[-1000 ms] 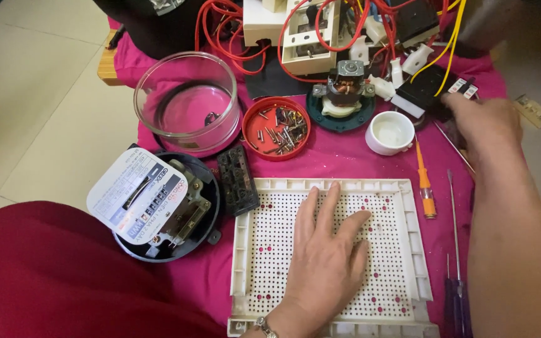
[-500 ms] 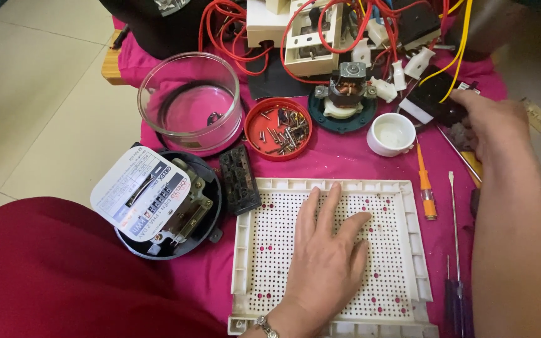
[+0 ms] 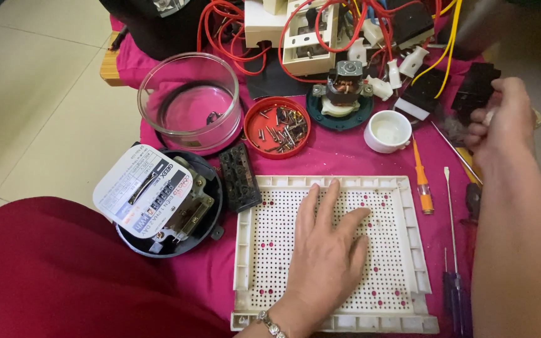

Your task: Cleaning the internal contacts of an electrical switch component using a cotton swab

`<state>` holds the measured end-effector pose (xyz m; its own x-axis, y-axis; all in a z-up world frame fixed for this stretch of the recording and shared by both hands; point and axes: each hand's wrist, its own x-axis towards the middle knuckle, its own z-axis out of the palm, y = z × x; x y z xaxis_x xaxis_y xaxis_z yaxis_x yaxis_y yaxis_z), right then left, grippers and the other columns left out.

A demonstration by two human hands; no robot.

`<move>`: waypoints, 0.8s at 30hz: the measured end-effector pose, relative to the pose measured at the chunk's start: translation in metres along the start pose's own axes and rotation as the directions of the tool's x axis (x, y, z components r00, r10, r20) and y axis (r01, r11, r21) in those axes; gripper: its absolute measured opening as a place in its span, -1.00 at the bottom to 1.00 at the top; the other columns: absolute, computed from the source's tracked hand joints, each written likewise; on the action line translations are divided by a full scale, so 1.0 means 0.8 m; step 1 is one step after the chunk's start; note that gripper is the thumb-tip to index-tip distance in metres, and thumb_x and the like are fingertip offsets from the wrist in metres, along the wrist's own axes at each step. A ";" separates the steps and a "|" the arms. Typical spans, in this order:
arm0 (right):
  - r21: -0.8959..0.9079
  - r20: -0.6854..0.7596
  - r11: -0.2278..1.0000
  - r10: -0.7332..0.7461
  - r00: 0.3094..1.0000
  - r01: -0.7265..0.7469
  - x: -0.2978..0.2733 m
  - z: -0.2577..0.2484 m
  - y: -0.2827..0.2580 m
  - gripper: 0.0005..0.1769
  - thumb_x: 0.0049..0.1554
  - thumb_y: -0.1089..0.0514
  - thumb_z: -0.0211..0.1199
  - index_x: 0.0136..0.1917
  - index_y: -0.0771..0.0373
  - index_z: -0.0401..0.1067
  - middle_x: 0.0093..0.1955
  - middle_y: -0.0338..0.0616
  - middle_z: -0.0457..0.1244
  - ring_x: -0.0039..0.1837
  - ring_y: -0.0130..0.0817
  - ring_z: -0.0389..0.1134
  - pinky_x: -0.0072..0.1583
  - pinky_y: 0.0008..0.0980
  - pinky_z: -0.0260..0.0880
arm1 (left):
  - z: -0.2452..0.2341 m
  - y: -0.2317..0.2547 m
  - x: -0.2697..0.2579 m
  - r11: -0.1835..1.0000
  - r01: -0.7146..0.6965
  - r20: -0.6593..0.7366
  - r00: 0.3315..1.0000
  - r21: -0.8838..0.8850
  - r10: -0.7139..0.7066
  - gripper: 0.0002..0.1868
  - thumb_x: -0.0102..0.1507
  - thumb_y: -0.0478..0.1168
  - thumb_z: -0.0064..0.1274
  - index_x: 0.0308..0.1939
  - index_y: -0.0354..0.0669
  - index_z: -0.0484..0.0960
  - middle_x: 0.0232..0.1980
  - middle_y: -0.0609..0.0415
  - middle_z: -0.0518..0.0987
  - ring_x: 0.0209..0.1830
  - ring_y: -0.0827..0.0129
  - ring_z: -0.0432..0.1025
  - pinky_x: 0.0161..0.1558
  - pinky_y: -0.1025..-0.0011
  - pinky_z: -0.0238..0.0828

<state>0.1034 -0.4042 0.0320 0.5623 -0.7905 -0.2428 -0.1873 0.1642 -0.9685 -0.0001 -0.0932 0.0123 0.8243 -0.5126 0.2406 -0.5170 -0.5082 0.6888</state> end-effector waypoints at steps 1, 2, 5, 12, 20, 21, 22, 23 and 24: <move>0.000 -0.002 1.000 -0.003 1.000 0.003 -0.017 0.000 -0.004 -0.77 0.20 -0.25 0.01 -0.09 -0.15 0.27 -0.36 -0.52 0.08 -0.41 -0.69 -0.09 -0.32 -0.61 -0.16 | -0.003 0.001 0.001 1.000 -0.003 -0.001 1.000 -0.002 0.003 -0.59 0.21 -0.21 0.06 0.16 -0.13 0.57 0.53 -0.36 0.08 0.57 -0.31 -0.23 0.44 -0.24 -0.34; -0.039 0.020 0.999 -0.013 1.000 0.014 -0.034 -0.001 -0.009 -0.76 0.23 -0.25 0.00 -0.04 -0.13 0.28 -0.37 -0.52 0.07 -0.41 -0.70 -0.08 -0.32 -0.61 -0.14 | -0.006 0.003 0.002 0.999 0.027 0.007 1.000 -0.019 -0.027 -0.59 0.21 -0.20 0.06 0.16 -0.09 0.59 0.54 -0.31 0.08 0.57 -0.28 -0.23 0.43 -0.24 -0.32; -0.126 0.095 0.990 -0.051 0.994 0.062 -0.072 -0.015 -0.010 -0.75 0.27 -0.21 -0.01 0.02 -0.08 0.28 -0.36 -0.50 0.05 -0.40 -0.70 -0.06 -0.34 -0.60 -0.11 | -0.015 0.008 0.003 0.990 0.109 0.054 0.993 -0.089 -0.104 -0.57 0.22 -0.17 0.06 0.20 -0.02 0.58 0.58 -0.20 0.05 0.59 -0.17 -0.29 0.42 -0.23 -0.33; -0.342 0.179 0.929 -0.080 0.981 0.138 -0.184 -0.042 0.008 -0.72 0.35 -0.10 0.02 0.00 0.13 0.30 -0.29 -0.33 0.05 -0.33 -0.49 -0.02 -0.28 -0.42 -0.03 | -0.035 0.008 -0.016 0.961 0.113 0.057 0.993 -0.254 -0.102 -0.50 0.30 -0.11 -0.06 0.33 -0.08 0.43 0.54 -0.15 0.20 0.57 0.04 -0.02 0.44 0.02 -0.07; -0.427 0.416 0.857 -0.097 0.904 0.288 -0.287 -0.011 0.050 -0.58 0.18 -0.10 0.20 -0.06 0.33 0.57 -0.27 -0.02 0.27 -0.22 -0.25 0.20 -0.20 -0.29 0.12 | -0.072 0.021 -0.041 0.717 0.286 0.084 0.949 -0.636 -0.304 -0.34 0.31 0.08 -0.17 0.43 -0.14 0.31 0.28 -0.29 0.51 0.16 -0.02 0.51 0.05 0.19 0.53; -0.471 0.447 0.808 -0.127 0.886 0.354 -0.301 -0.003 0.055 -0.46 0.09 -0.18 0.28 0.03 0.34 0.64 -0.16 0.15 0.39 -0.05 -0.09 0.38 -0.02 -0.18 0.37 | -0.082 0.024 -0.044 0.670 0.340 0.124 0.929 -0.660 -0.349 -0.29 0.33 0.15 -0.18 0.46 -0.17 0.30 0.25 -0.40 0.50 0.28 -0.26 0.42 0.16 0.01 0.48; -0.470 0.450 0.806 -0.132 0.883 0.360 -0.312 -0.001 0.052 -0.46 0.09 -0.18 0.28 0.03 0.34 0.64 -0.16 0.15 0.39 -0.05 -0.09 0.38 -0.02 -0.18 0.37 | -0.082 0.022 -0.046 0.671 0.335 0.118 0.930 -0.662 -0.348 -0.29 0.33 0.15 -0.18 0.46 -0.17 0.30 0.25 -0.40 0.50 0.28 -0.26 0.42 0.16 0.01 0.48; -0.512 0.462 0.770 -0.127 0.878 0.381 -0.323 0.002 0.049 -0.45 0.07 -0.21 0.29 0.03 0.30 0.66 -0.13 0.14 0.42 0.00 -0.07 0.41 0.07 -0.14 0.38 | -0.083 0.020 -0.049 0.599 0.340 0.116 0.918 -0.725 -0.380 -0.28 0.32 0.14 -0.13 0.47 -0.18 0.29 0.23 -0.43 0.51 0.25 -0.24 0.44 0.11 0.05 0.51; -0.552 0.474 0.731 -0.120 0.872 0.401 -0.334 0.005 0.045 -0.44 0.04 -0.23 0.30 0.04 0.26 0.67 -0.09 0.14 0.44 0.06 -0.04 0.44 0.15 -0.11 0.38 | -0.084 0.017 -0.050 0.521 0.340 0.119 0.904 -0.783 -0.411 -0.26 0.31 0.14 -0.08 0.47 -0.20 0.29 0.21 -0.47 0.51 0.22 -0.23 0.47 0.07 0.09 0.54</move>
<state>-0.0504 -0.1850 0.0614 0.8947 -0.4297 -0.1219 -0.3564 -0.5225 -0.7745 -0.0249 -0.0331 0.0578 0.9301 -0.3367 -0.1471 0.1918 0.1032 0.9760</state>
